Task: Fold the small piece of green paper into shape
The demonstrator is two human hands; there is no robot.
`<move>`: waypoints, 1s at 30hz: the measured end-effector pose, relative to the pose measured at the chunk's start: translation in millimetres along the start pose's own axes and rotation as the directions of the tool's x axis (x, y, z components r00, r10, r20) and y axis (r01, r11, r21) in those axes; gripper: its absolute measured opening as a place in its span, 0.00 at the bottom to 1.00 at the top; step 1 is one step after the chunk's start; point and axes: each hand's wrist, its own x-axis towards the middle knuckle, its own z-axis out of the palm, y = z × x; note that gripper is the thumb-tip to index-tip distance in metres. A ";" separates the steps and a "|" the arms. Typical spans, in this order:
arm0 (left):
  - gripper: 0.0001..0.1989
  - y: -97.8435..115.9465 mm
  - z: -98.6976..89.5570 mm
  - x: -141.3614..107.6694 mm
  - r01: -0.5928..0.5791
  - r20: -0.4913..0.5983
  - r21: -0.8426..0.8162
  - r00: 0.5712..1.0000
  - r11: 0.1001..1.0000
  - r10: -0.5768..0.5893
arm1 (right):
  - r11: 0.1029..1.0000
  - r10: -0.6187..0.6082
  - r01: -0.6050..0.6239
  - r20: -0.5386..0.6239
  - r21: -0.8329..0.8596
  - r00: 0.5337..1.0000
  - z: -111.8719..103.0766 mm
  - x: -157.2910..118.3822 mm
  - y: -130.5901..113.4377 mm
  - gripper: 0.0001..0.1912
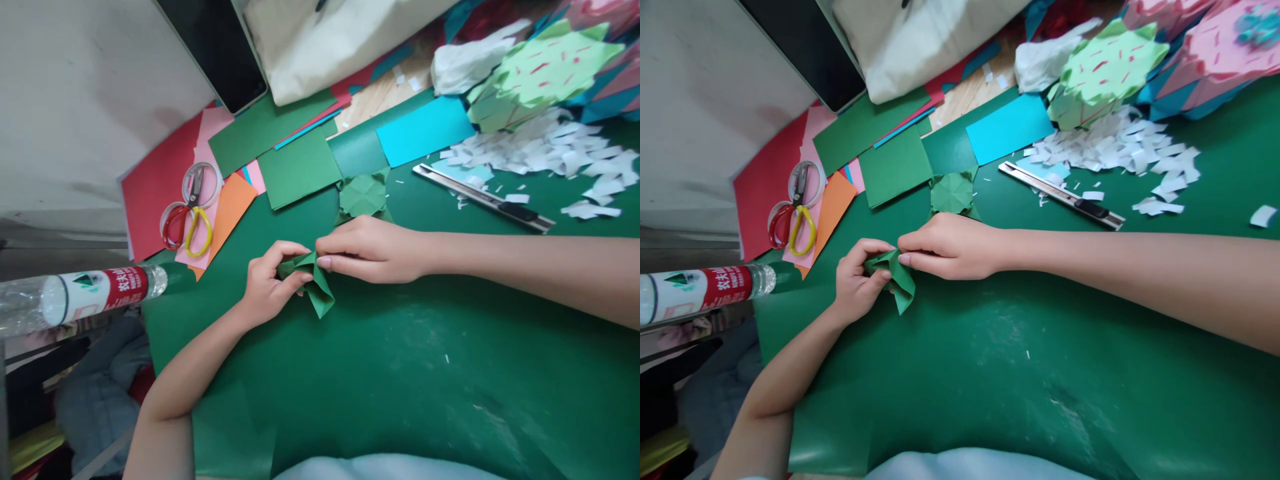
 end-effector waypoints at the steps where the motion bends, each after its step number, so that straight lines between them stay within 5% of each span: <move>1: 0.15 0.1 -0.3 0.2 -0.005 0.002 0.015 1.000 1.000 0.005 | 1.000 -0.002 0.002 -0.001 -0.006 1.000 0.3 -0.1 0.1 0.15; 30: 0.08 1.1 -2.8 0.3 -0.057 0.098 0.126 0.994 0.990 0.045 | 0.983 -0.058 0.061 0.027 -0.171 0.998 4.6 -2.2 1.5 0.14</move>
